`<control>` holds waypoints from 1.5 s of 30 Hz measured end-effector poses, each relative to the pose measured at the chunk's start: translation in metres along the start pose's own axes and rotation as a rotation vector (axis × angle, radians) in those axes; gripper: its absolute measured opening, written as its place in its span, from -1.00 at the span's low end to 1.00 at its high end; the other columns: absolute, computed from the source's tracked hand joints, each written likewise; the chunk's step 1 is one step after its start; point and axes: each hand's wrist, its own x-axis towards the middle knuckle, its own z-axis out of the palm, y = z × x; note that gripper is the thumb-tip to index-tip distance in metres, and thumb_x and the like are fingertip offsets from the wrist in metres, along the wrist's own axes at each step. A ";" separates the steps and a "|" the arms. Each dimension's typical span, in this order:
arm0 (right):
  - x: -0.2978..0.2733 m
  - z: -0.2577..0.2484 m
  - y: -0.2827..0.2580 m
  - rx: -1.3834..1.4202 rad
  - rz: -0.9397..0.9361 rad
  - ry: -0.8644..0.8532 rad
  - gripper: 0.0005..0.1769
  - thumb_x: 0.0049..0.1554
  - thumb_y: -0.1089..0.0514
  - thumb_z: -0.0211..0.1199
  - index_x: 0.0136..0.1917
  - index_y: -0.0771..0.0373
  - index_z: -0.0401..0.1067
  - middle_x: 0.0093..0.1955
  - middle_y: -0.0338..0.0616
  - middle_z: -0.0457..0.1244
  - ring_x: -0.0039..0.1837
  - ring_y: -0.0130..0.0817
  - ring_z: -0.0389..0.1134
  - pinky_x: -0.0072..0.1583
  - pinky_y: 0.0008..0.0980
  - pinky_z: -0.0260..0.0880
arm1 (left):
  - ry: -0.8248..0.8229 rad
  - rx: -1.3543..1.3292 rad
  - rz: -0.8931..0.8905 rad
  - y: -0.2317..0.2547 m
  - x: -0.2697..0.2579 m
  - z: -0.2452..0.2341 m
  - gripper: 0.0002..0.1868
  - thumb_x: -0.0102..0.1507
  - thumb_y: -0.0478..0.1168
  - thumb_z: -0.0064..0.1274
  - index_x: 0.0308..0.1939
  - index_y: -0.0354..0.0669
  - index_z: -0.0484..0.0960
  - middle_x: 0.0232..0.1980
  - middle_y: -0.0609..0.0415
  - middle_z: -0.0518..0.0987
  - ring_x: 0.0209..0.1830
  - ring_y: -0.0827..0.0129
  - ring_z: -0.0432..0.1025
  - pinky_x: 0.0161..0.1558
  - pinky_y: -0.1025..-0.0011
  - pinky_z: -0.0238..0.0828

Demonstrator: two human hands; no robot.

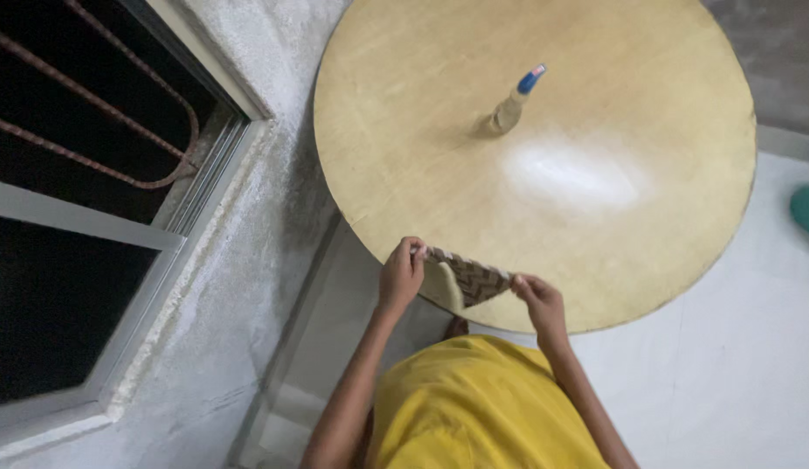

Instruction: The person cleans a large round wooden table using a patterned cloth and a spray bottle. They repeatedly spray liquid onto the table surface and wipe it down in circular and sweeping motions, covering the entire area multiple times.

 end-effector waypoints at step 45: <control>-0.023 -0.435 0.025 0.053 0.039 0.316 -0.69 0.20 0.12 0.30 0.14 0.36 0.55 -0.02 -0.18 0.44 0.04 -0.47 0.39 0.14 -0.43 0.38 | -0.307 -0.358 0.002 0.199 -0.049 0.394 -0.77 0.27 -0.36 0.08 0.01 -0.17 0.67 -0.02 0.05 0.67 -0.16 0.36 0.58 -0.14 0.41 0.55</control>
